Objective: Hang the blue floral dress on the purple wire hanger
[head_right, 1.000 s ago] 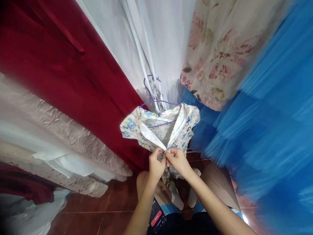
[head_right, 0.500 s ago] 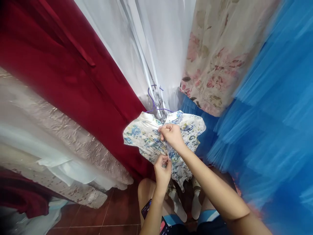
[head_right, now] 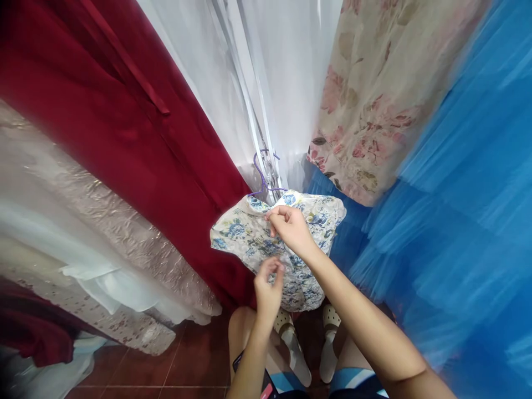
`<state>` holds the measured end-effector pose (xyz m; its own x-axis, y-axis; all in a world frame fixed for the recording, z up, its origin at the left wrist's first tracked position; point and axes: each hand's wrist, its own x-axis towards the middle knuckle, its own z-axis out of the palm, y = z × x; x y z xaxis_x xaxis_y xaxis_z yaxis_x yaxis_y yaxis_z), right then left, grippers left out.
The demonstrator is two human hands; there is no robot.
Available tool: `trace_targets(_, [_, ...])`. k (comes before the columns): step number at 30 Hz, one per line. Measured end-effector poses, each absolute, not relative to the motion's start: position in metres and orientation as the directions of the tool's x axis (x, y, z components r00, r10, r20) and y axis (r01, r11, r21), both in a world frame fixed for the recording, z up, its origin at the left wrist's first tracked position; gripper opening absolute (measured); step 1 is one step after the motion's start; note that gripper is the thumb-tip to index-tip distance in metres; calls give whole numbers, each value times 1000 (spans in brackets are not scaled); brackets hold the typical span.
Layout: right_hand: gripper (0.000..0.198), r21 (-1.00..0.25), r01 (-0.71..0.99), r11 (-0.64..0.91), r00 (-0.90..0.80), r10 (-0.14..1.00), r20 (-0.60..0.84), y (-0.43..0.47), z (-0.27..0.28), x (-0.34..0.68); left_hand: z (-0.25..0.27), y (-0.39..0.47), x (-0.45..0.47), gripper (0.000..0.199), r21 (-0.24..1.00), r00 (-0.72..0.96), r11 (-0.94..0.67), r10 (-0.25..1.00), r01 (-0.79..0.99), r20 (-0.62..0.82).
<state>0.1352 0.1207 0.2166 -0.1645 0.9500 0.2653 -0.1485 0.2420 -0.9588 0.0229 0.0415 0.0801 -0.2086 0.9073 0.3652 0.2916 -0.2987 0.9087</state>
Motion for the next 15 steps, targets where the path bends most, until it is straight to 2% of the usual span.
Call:
trace_targets(3, [18,-959,-131,253,-190,943,275,121,216,138,139,65,3,38,847,-283,-396,818,355,501])
trace_targets(5, [19,-955,-126,268,-202,936,289,121,216,139,175,83,-5,39,756,-188,-493,770,431,609])
trace_targets(7, [19,-948,-122,295,-211,925,315,123,214,139,200,99,-6,29,666,-36,-561,751,492,659])
trace_targets(10, [22,-934,-96,345,-214,909,358,125,207,138,212,114,-3,21,581,53,-604,717,545,695])
trace_targets(15, [26,-901,23,433,-152,893,424,129,182,136,211,119,2,20,537,-35,-592,651,600,758])
